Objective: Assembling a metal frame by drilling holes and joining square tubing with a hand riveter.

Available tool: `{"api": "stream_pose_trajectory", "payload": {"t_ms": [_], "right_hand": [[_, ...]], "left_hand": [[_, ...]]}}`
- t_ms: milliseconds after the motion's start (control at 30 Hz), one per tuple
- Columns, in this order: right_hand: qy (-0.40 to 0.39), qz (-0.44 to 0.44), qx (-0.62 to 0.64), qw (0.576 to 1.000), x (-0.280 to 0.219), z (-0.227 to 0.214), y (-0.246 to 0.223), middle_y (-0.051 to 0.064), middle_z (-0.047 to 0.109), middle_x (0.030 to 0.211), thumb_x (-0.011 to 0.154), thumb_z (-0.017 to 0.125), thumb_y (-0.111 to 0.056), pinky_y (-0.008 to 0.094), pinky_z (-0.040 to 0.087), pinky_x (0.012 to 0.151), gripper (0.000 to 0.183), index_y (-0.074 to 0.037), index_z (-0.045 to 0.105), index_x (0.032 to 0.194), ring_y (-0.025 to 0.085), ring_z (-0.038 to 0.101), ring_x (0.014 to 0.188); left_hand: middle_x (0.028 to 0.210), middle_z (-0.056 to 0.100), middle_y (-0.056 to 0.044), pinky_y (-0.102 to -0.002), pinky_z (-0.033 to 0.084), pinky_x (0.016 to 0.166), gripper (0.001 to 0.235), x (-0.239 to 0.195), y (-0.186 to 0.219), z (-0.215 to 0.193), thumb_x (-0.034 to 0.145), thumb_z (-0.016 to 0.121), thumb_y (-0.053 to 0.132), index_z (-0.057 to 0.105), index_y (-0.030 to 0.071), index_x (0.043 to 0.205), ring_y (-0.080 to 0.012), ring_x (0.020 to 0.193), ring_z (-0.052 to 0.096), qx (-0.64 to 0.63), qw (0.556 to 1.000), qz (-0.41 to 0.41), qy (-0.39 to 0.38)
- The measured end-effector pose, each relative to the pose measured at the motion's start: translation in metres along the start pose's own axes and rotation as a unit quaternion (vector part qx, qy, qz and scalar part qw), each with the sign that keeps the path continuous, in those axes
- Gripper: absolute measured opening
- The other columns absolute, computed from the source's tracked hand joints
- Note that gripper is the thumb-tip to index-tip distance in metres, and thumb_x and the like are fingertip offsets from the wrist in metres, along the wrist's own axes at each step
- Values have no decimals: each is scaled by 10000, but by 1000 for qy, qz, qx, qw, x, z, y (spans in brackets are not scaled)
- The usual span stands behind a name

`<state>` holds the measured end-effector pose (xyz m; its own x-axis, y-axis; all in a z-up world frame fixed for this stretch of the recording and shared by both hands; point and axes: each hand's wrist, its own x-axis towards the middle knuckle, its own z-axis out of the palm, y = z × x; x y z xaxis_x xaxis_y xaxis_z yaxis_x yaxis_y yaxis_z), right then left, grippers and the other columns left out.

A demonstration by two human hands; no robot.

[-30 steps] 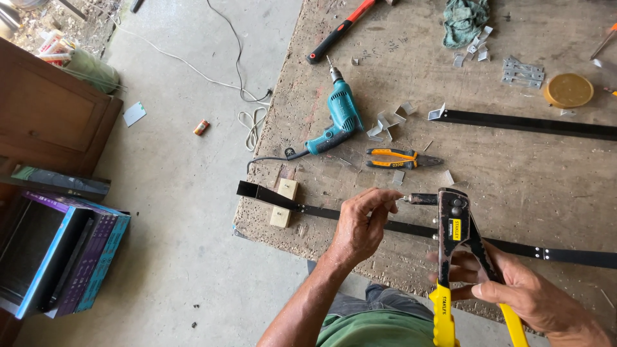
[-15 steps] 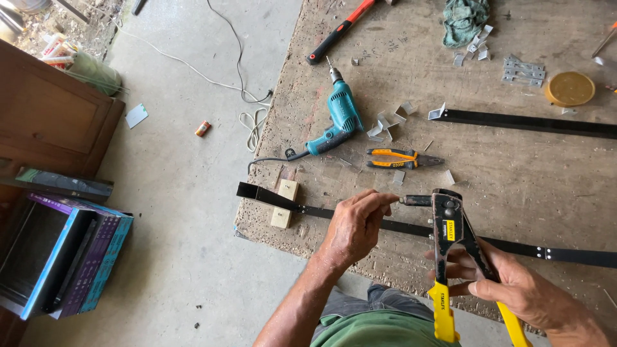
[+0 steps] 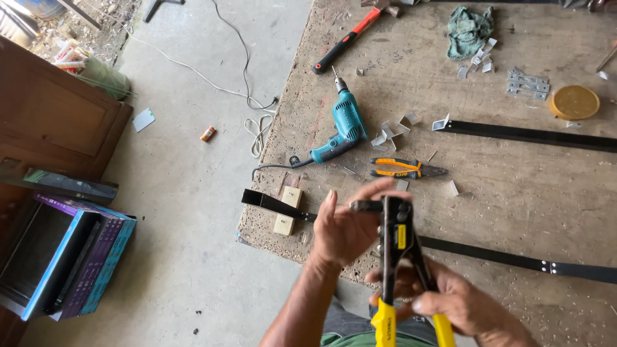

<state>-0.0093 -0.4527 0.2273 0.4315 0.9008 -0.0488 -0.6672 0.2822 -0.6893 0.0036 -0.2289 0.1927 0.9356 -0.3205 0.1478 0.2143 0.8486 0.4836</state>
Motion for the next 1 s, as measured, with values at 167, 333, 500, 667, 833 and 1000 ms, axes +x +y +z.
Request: {"api": "stream_pose_trajectory", "payload": {"t_ms": [167,333,500,667,833,1000], "right_hand": [[177,267,-63,945,-23,6,0,177,750,1243,944,547,48,369,533,717,569,-134,525,1483,248,635,926],[162,427,-416,786,-36,-2,-29,89,730,501,855,675,-164,244,458,425,206,-37,831,814,134,658,386],[163,148,-129,967,-6,40,69,151,838,1293,831,750,-140,433,625,1024,535,-28,648,1344,281,845,1146],[394,154,276,863,72,110,121,401,600,1050,905,500,-149,564,410,797,500,63,587,1350,506,561,900],[429,75,289,853,43,78,209,443,634,985,921,523,-159,620,459,774,506,27,602,1385,573,622,877],[519,53,121,845,41,62,223,433,686,989,924,505,-40,657,529,875,586,75,607,1490,574,694,962]], "left_hand": [[1403,605,-301,-548,497,1063,708,-29,-26,13,991,400,682,698,145,1344,-469,1259,614,-46,996,0,70],[1403,605,-306,-565,435,1141,525,-44,-34,11,982,547,577,742,175,1259,-478,1316,578,-163,979,-57,112],[1419,598,-307,-506,492,1087,542,-73,-4,-16,1016,519,562,725,139,1285,-490,1298,590,-164,980,-85,72],[1432,592,-297,-493,521,1071,662,-118,6,-48,1013,436,662,668,141,1349,-452,1284,610,-115,979,-131,106],[1387,661,-198,-520,543,1043,1113,-162,46,-68,681,522,845,544,7,1414,-349,1176,690,251,903,-271,219],[1228,743,-76,-552,387,1102,645,-188,76,-191,809,795,576,596,156,1257,-226,1142,702,846,486,76,205]]}}
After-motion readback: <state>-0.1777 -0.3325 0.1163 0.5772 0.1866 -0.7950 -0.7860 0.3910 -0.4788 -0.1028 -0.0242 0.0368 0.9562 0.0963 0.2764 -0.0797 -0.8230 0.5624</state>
